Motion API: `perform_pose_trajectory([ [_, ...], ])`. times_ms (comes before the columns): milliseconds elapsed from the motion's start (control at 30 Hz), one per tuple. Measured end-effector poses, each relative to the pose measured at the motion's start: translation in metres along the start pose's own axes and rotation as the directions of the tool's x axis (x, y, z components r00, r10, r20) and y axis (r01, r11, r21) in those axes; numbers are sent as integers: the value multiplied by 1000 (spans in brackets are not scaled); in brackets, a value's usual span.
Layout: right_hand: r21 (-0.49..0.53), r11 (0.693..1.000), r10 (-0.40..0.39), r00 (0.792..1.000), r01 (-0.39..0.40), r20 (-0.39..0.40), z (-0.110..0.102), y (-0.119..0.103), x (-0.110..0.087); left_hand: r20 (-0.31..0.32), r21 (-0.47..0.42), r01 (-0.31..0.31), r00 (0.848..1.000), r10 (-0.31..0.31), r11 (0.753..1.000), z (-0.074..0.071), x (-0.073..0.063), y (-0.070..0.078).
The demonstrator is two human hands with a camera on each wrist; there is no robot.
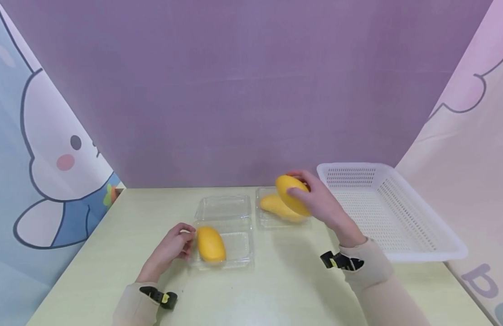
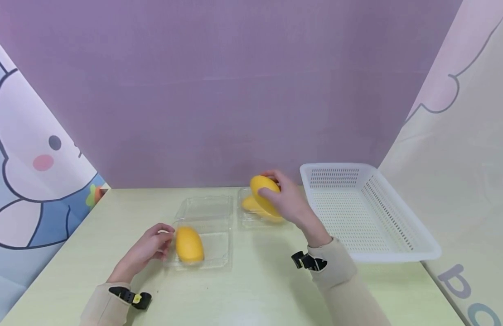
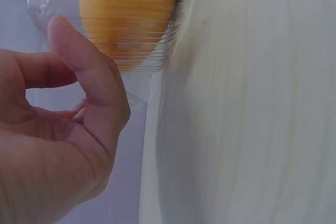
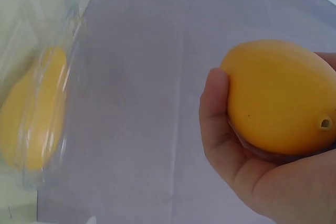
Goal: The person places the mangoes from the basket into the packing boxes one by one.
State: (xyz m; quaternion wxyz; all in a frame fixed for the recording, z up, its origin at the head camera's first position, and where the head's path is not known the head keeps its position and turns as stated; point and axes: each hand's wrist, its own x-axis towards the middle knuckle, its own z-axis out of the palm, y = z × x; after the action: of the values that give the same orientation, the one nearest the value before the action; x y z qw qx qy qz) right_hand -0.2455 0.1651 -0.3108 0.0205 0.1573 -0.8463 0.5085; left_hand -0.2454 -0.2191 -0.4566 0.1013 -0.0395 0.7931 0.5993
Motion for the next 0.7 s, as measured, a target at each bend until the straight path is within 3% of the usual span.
perform_pose_trajectory([
  [167,34,998,-50,999,50,-6,13,1,0,3,2,1,1000,-1,1000,0,1,0],
  [333,2,996,-87,995,88,-40,26,2,0,11,-2,0,1000,0,1000,0,0,0],
  [700,38,991,-120,986,125,-113,61,8,0,13,-1,2,1000,-2,1000,-1,0,1],
])
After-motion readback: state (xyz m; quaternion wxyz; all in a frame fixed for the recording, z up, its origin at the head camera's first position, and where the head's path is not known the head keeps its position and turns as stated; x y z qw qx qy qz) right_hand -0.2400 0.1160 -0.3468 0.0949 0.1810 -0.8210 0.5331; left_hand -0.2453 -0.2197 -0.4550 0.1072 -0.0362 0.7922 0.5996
